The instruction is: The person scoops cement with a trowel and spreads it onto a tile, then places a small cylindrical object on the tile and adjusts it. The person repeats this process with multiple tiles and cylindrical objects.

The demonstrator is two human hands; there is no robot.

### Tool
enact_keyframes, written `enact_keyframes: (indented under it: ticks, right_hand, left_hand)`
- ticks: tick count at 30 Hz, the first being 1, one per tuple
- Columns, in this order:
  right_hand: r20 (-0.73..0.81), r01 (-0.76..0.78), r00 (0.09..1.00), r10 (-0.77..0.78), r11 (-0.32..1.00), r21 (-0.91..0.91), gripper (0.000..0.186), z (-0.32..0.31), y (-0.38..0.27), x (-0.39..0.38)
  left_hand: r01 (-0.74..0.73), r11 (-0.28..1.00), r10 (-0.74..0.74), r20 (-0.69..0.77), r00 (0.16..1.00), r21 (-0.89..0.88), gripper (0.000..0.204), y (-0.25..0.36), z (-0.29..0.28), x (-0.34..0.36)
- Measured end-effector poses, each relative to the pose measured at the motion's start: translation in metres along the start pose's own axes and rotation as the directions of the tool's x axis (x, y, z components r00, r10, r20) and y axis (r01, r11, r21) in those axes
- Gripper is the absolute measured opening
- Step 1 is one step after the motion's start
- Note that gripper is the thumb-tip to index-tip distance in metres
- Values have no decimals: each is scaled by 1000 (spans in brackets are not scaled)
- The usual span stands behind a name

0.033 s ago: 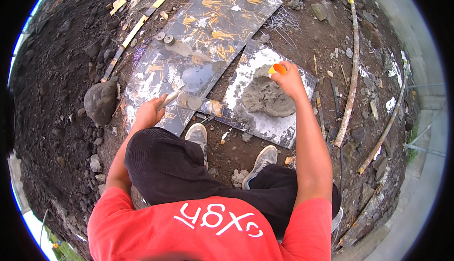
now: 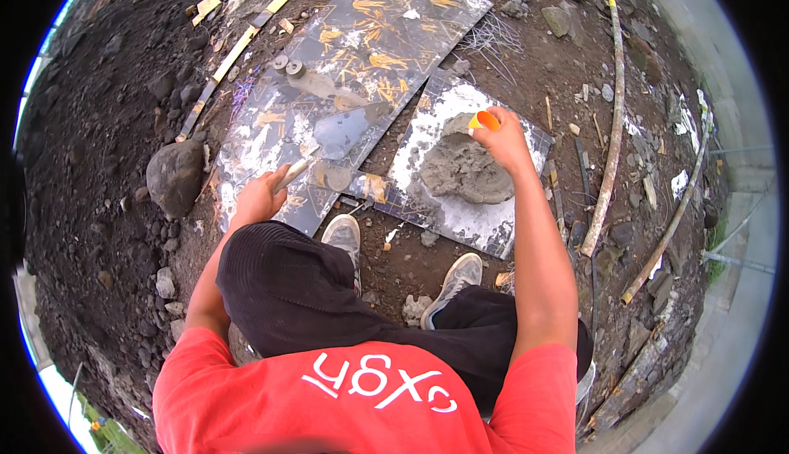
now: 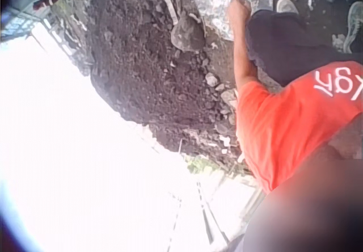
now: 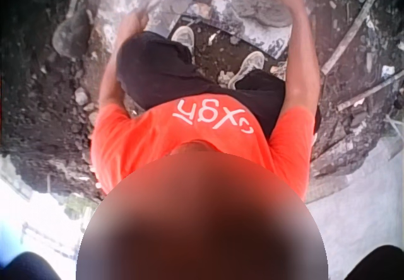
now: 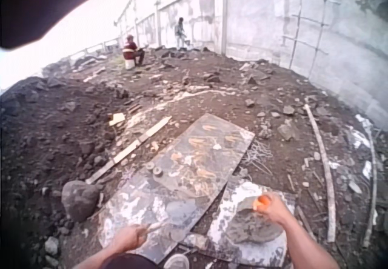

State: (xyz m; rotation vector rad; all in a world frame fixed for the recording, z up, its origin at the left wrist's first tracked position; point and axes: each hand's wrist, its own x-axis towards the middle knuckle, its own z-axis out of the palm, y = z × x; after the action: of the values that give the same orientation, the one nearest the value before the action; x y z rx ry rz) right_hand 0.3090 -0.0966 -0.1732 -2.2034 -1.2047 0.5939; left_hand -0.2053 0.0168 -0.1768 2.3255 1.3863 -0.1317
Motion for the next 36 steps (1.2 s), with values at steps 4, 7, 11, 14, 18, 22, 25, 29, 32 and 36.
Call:
enact_keyframes:
  ticks: [4,7,11,14,18,22,25,29,32,36]
  right_hand:
    - [-6,-45,999,47,986,159,64,1,-3,-1]
    - [35,-130,992,125,963,236,56,-3,-2,1]
    - [131,-215,975,180,910,355,59,-8,-8,-4]
    - [195,-273,955,224,921,278,44,-2,-23,-14]
    - [582,-461,807,102,724,512,29,38,-56,-41]
    - [736,-535,675,55,724,436,30,116,-107,-70]
    - [725,-460,686,59,807,370,46,162,-144,-80]
    - [660,-462,751,9,721,516,42,179,-158,-85]
    - [642,-475,765,55,721,505,36,163,-140,-85]
    - [526,-351,847,81,828,437,36,126,-102,-79]
  left_hand:
    - [4,984,-34,-164,986,-178,58,-19,18,-15]
    - [213,917,-264,-111,958,-338,59,-46,35,-17]
    - [291,743,-477,-172,862,-603,52,-71,65,-43]
    - [360,666,-654,-279,703,-653,42,-71,85,-82]
    - [257,592,-677,-300,672,-764,35,-40,89,-95]
    - [83,580,-437,-224,871,-811,45,20,69,-56]
    - [-24,520,-135,-110,985,-854,48,54,54,-22]
    - [-100,403,4,-108,994,-910,43,46,57,-7]
    - [-13,391,-464,-209,861,-920,46,-9,78,-28]
    - [841,141,-988,-17,155,-523,70,-117,127,-105]
